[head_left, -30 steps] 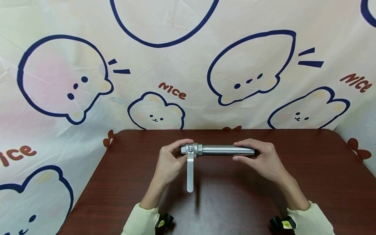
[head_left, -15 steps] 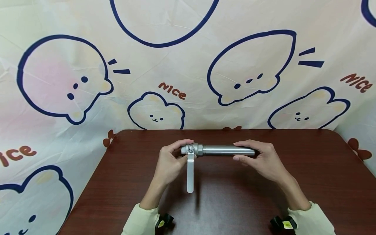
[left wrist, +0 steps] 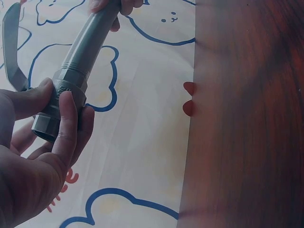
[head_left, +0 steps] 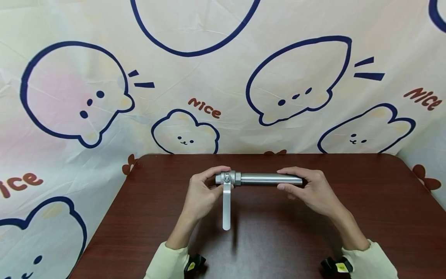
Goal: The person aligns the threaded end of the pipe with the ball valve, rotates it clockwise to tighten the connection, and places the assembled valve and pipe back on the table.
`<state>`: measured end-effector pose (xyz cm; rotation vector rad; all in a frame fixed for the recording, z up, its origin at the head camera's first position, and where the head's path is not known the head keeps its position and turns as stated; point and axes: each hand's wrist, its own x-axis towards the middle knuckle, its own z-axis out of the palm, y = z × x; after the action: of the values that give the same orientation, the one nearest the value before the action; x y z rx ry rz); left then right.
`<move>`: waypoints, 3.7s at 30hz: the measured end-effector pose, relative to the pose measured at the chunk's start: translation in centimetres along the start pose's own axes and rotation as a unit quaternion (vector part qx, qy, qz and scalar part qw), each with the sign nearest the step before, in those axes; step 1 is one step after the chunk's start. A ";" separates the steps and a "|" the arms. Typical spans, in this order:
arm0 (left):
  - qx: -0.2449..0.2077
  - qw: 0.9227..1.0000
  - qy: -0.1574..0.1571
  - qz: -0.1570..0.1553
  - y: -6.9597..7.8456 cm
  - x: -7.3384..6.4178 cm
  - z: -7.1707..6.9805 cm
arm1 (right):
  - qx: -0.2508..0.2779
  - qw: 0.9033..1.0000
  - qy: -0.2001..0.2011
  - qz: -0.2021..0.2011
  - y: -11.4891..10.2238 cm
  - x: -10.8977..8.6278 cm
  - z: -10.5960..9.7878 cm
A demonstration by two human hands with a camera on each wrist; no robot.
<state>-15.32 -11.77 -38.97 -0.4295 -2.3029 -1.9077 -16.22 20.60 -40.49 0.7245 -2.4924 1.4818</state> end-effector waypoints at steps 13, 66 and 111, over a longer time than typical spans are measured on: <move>0.006 1.000 0.013 -0.004 0.0 0.0 0.1 | -0.063 0.996 0.043 -0.035 0.0 0.1 0.5; 0.005 1.000 0.008 0.004 -0.1 0.1 0.0 | 0.010 1.000 -0.007 0.023 -0.2 0.1 0.2; 0.013 1.000 0.018 -0.001 -0.2 0.1 0.0 | 0.009 1.000 0.019 -0.017 -0.4 -0.1 0.5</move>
<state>-15.49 -11.84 -39.16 -0.3864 -2.3032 -1.8696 -15.86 20.04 -40.43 0.7303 -2.4312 1.4931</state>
